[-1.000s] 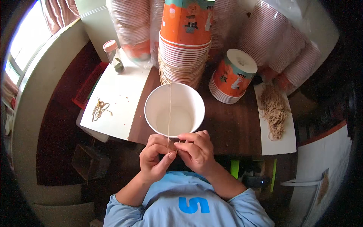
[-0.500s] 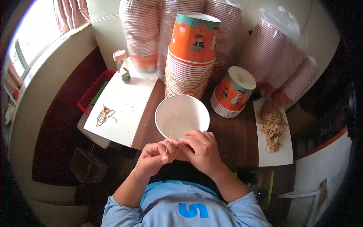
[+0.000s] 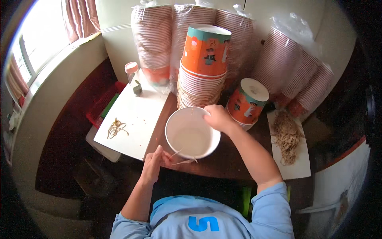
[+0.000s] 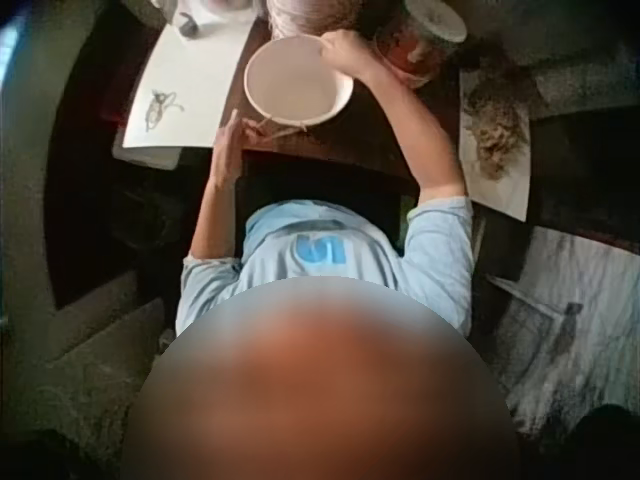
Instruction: Applying rubber bands to stacks of paper bowls for packaging.
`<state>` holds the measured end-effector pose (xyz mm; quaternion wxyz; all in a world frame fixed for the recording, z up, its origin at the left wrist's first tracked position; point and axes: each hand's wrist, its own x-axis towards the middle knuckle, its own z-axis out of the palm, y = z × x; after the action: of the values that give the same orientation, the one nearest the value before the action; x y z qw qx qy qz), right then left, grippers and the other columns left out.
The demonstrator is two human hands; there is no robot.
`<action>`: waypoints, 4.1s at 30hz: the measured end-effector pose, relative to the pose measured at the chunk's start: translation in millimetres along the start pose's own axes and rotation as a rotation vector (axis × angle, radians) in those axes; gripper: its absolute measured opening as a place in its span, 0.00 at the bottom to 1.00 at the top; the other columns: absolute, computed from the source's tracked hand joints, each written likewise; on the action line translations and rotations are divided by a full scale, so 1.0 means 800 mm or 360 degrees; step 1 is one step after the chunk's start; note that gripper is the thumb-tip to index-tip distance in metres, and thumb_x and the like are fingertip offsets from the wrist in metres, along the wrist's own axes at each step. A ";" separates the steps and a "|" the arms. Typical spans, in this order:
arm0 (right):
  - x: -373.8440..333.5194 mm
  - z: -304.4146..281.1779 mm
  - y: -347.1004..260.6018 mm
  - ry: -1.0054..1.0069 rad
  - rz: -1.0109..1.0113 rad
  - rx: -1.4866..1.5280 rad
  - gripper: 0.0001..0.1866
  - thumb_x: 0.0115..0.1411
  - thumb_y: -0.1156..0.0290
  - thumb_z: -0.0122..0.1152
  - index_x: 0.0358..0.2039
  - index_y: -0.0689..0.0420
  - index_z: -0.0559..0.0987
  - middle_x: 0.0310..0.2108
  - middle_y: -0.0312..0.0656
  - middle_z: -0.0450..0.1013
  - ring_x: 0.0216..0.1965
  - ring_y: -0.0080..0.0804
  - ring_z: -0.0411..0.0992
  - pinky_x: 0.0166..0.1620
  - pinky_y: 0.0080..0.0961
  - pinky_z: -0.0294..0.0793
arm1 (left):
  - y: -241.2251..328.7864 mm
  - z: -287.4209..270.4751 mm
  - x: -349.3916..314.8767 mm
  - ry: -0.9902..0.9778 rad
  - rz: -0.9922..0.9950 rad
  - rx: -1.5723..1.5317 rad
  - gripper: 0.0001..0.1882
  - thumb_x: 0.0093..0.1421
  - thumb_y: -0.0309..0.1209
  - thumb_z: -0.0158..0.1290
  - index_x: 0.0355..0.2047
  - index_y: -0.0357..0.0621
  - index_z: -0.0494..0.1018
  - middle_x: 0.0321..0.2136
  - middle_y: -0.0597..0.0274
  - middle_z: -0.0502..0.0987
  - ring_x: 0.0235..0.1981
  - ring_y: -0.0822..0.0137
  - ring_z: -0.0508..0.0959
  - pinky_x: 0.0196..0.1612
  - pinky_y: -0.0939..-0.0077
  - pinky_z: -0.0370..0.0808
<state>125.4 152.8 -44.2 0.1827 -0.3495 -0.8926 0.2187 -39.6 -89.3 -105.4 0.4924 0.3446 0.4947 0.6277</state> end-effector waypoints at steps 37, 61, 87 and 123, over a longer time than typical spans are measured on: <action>0.068 -0.128 -0.012 0.0917 -0.0550 0.0505 0.28 0.51 0.68 0.63 0.51 0.62 0.67 0.45 0.53 0.70 0.47 0.49 0.69 0.50 0.38 0.67 | 0.142 0.026 0.317 -0.0150 0.1267 0.1200 0.46 0.49 0.50 0.61 0.61 0.38 0.55 0.55 0.46 0.65 0.59 0.60 0.63 0.60 0.67 0.59; -0.093 -0.111 -0.048 0.0144 -0.0441 0.0276 0.10 0.51 0.77 0.62 0.36 0.62 0.77 0.41 0.47 0.72 0.37 0.33 0.75 0.40 0.23 0.76 | 0.074 -0.182 0.334 0.1003 0.0730 0.1095 0.32 0.38 0.37 0.68 0.41 0.36 0.66 0.33 0.54 0.74 0.35 0.62 0.75 0.40 0.69 0.72; -0.108 -0.123 -0.130 -0.0394 -0.1462 -0.0023 0.24 0.46 0.70 0.63 0.47 0.53 0.71 0.45 0.45 0.66 0.36 0.42 0.68 0.42 0.32 0.70 | 0.119 0.063 0.029 -0.0674 0.0588 0.1504 0.35 0.37 0.37 0.67 0.45 0.39 0.66 0.40 0.49 0.72 0.41 0.50 0.75 0.41 0.64 0.74; -0.184 -0.183 -0.070 0.0300 -0.1004 0.0143 0.38 0.36 0.67 0.77 0.49 0.54 0.69 0.52 0.54 0.66 0.52 0.47 0.68 0.51 0.37 0.70 | 0.282 0.120 -0.005 -0.0717 0.2401 0.1485 0.22 0.50 0.26 0.58 0.47 0.39 0.69 0.43 0.49 0.70 0.47 0.51 0.74 0.54 0.50 0.65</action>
<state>266.6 50.8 81.7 0.3385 -0.0661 -0.9254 0.1570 -12.4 -72.2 138.0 -0.1527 0.8548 0.2340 0.4373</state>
